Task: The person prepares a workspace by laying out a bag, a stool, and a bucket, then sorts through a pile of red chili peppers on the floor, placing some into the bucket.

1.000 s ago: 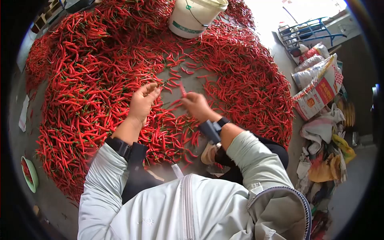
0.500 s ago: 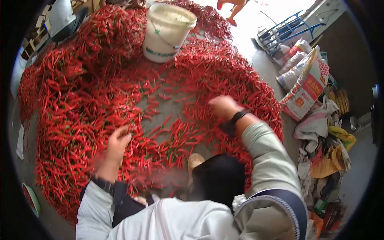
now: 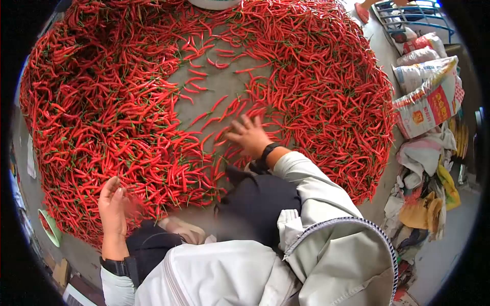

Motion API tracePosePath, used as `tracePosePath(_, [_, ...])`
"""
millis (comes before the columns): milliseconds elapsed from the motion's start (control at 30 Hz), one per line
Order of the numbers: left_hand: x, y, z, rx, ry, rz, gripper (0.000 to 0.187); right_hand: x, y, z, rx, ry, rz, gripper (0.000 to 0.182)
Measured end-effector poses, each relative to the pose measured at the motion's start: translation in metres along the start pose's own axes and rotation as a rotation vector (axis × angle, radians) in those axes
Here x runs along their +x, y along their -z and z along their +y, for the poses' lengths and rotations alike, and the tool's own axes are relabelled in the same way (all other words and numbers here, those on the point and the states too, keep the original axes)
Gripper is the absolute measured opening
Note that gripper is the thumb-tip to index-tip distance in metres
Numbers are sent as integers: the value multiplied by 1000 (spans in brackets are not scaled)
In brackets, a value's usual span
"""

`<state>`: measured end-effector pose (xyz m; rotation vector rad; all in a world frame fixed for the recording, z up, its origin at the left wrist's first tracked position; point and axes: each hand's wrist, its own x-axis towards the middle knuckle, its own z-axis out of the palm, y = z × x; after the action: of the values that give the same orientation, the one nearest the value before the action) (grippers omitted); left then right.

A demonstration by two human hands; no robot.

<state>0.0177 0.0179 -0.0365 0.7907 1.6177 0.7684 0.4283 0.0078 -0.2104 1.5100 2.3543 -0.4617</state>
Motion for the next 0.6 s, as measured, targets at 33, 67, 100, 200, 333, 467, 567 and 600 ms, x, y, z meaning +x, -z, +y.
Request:
tracePosePath(33, [-4, 0, -2, -18, -19, 18, 41, -8, -4, 16, 13, -85, 9, 71])
tracePosePath(67, [-2, 9, -11, -17, -51, -5, 39, -17, -6, 33, 7, -121, 15, 63])
tracePosePath(100, [-5, 9, -8, -24, -41, -19, 38, -28, -9, 47, 5, -163, 18, 55])
tracePosePath(200, [3, 9, -9, 5, -42, -3, 38, -61, -14, 81, -81, -243, -5, 28])
tracePosePath(333, [10, 4, -11, 65, -49, -32, 38, -116, -14, 112, -192, -365, 184, 19])
tracePosePath(467, [17, 2, -12, 74, -45, -46, 38, -156, -3, 138, -256, -512, 278, 21])
tracePosePath(567, [20, -1, -13, 74, -48, -37, 37, -178, 4, 157, -283, -760, 308, 28])
tracePosePath(600, [22, 0, -14, 89, -30, -18, 39, -183, 32, 148, -261, -920, 267, 27])
